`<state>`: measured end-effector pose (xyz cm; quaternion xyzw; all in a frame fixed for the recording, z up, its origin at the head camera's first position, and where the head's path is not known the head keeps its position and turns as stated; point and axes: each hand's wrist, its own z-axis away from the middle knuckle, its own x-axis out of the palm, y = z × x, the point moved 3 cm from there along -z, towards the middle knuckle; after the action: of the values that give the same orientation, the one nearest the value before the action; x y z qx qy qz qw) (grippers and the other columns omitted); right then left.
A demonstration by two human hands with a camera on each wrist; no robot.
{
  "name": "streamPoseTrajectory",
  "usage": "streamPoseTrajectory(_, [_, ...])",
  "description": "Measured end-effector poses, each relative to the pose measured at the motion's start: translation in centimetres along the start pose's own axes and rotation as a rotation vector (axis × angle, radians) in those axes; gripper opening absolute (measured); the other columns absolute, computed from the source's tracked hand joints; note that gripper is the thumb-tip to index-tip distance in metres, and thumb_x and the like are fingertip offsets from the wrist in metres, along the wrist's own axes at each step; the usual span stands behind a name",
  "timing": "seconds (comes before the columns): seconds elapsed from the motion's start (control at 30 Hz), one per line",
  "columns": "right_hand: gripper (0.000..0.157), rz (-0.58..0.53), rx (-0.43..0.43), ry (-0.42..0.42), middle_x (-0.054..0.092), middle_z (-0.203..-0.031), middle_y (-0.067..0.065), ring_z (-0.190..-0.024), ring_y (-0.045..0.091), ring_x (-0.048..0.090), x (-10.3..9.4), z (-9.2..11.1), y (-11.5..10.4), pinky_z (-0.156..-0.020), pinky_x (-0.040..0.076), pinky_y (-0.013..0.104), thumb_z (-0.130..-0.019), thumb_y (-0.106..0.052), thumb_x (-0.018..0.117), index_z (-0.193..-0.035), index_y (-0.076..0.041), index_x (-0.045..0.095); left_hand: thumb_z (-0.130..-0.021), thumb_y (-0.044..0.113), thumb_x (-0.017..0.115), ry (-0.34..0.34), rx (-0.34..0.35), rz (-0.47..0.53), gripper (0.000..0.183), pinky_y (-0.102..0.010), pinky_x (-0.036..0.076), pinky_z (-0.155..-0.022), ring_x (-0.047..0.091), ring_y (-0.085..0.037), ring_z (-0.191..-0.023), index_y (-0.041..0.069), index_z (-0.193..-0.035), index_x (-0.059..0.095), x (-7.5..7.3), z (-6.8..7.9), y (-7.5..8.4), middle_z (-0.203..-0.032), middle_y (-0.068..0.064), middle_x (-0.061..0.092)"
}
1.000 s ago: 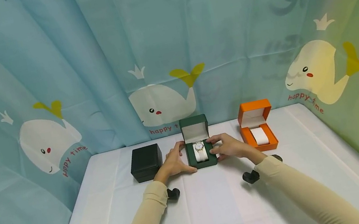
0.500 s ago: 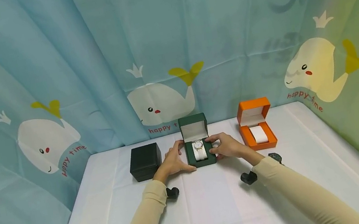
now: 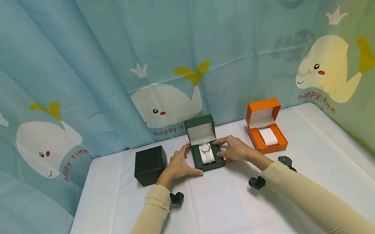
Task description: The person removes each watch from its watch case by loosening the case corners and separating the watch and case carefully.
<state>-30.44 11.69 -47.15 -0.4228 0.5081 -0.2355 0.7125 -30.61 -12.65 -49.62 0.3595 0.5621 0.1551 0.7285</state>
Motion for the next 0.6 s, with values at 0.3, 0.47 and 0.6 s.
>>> streamPoseTrajectory(0.3, [0.050, 0.050, 0.006, 0.011, 0.055, -0.142, 0.024, -0.061, 0.023, 0.072, -0.2, 0.0, 0.2, -0.063, 0.058, 0.033, -0.096, -0.007, 0.071, -0.144, -0.007, 0.059, -0.074, 0.044, 0.093, 0.069, 0.046, 0.057, 0.111, -0.053, 0.047, -0.101, 0.051, -0.032, -0.126, 0.016, -0.162, 0.032, -0.8, 0.6, 0.8, -0.141, -0.018, 0.050])
streamPoseTrajectory(0.47, [0.049, 0.050, 0.007, 0.004, 0.055, -0.142, 0.024, -0.061, 0.021, 0.072, -0.1, -0.1, 0.2, -0.063, 0.058, 0.031, -0.096, -0.007, 0.071, -0.144, -0.007, 0.060, -0.078, 0.039, 0.090, 0.151, 0.099, 0.062, 0.092, -0.051, 0.048, -0.095, 0.052, -0.031, -0.123, 0.014, -0.154, 0.046, -1.2, 1.1, 1.0, -0.144, -0.012, 0.054])
streamPoseTrajectory(0.6, [0.049, 0.062, -0.004, 0.006, 0.056, -0.141, 0.024, -0.061, 0.021, 0.072, -0.1, -0.2, 0.1, -0.063, 0.057, 0.029, -0.096, -0.008, 0.071, -0.144, -0.007, 0.060, -0.081, 0.037, 0.088, 0.201, 0.161, 0.028, 0.076, -0.049, 0.047, -0.090, 0.055, -0.031, -0.115, 0.012, -0.146, 0.056, -1.3, 1.1, 1.3, -0.140, -0.010, 0.060])
